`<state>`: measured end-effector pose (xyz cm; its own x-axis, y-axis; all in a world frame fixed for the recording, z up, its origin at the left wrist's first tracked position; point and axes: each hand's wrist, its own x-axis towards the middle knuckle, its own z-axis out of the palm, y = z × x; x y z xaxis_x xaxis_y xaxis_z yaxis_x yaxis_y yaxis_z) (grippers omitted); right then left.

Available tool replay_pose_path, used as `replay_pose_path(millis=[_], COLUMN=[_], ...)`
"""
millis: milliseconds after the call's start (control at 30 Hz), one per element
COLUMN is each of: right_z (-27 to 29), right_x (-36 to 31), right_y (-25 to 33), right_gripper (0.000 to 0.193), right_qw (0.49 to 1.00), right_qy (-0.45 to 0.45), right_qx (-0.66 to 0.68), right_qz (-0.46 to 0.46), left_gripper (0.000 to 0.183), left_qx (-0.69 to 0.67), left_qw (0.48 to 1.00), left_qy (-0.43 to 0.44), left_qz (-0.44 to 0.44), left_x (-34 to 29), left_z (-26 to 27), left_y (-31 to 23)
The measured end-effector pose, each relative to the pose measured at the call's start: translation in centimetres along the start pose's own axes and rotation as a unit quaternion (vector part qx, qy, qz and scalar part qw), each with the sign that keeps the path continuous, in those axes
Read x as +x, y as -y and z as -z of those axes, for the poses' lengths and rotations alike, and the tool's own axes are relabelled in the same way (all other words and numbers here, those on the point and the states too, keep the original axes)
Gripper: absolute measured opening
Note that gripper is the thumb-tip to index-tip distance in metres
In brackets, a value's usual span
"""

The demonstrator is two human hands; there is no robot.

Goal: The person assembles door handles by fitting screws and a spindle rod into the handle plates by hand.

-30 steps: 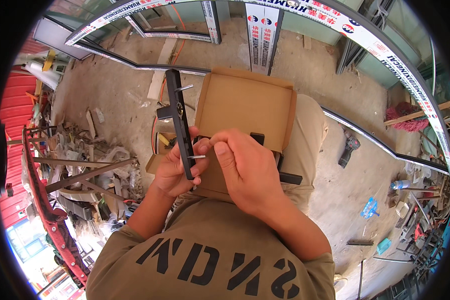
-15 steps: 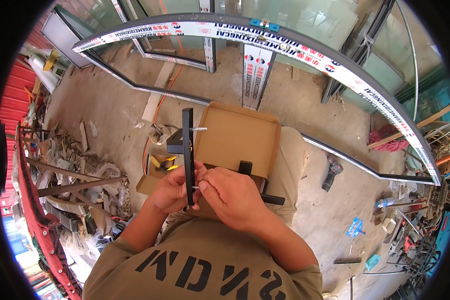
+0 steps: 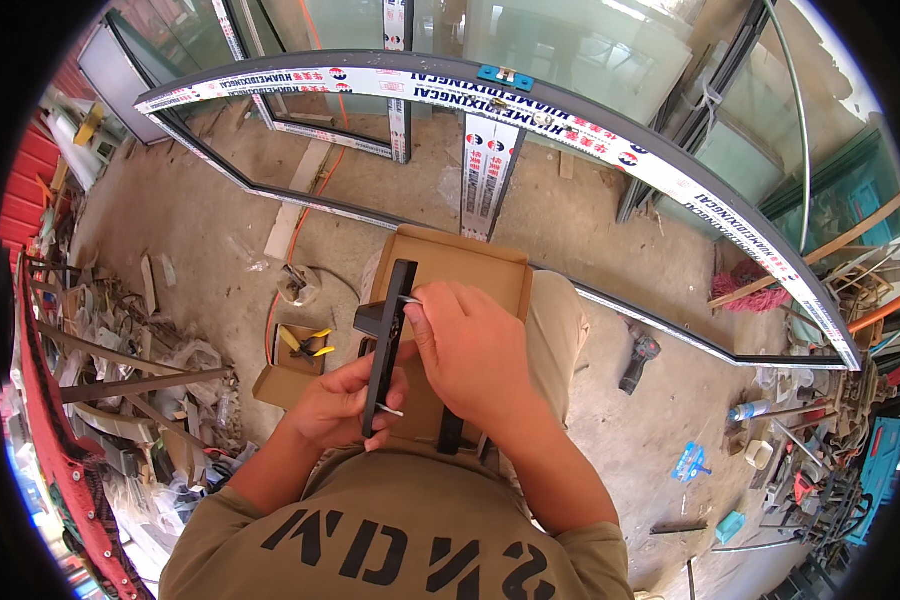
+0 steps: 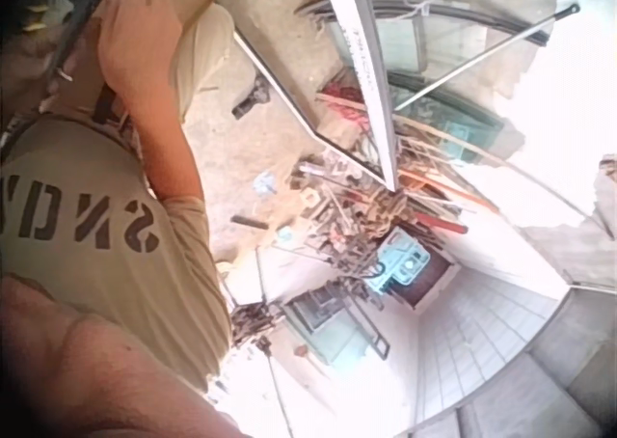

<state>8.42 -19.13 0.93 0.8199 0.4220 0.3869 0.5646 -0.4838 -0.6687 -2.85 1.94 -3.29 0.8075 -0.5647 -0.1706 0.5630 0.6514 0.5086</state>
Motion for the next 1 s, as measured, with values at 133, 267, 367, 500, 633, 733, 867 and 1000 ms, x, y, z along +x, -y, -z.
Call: replay_pose_path(millis=[133, 267, 367, 500, 633, 733, 867, 1000], right_z=[-0.4, -1.3, -1.7, -1.4, -1.3, 0.2, 0.4, 1.1], right_x=[-0.4, -1.1, -1.1, -0.8, -0.6, 0.4, 0.7, 0.9], right_y=[-0.2, -0.2, 0.0, 0.6, -0.4, -0.8, -1.1, -0.9], right_gripper=[0.014, 0.016, 0.017, 0.016, 0.012, 0.015, 0.025, 0.032], right_qw=[0.999, 1.0, 0.999, 0.999, 0.998, 0.999, 0.998, 1.0], right_qy=[-0.009, -0.003, -0.033, -0.041, -0.035, 0.011, -0.009, 0.013], right_qx=[-0.031, 0.007, 0.012, -0.011, -0.036, -0.027, -0.027, -0.018], right_qz=[0.035, -0.009, -0.014, -0.005, 0.03, 0.045, 0.053, 0.014], left_gripper=[0.074, 0.07, 0.067, 0.063, 0.062, 0.066, 0.064, 0.062], left_qx=[0.035, 0.197, 0.221, 0.209, 0.23, 0.252, 0.261, 0.276], left_qw=[0.998, 0.966, 0.955, 0.956, 0.949, 0.946, 0.945, 0.938], left_qy=[-0.047, -0.165, -0.191, -0.192, -0.198, -0.183, -0.174, -0.177], left_qz=[-0.024, -0.032, -0.05, -0.073, -0.086, -0.093, -0.091, -0.112], left_x=[0.3, 0.6, 0.9, 1.1, 1.6, 1.7, 1.9, 2.1], left_z=[-2.4, -3.5, -4.1, -4.7, -4.7, -4.1, -3.6, -3.2], left_y=[-0.4, 0.2, 1.0, 1.3, 0.8, 0.2, -0.4, -0.5])
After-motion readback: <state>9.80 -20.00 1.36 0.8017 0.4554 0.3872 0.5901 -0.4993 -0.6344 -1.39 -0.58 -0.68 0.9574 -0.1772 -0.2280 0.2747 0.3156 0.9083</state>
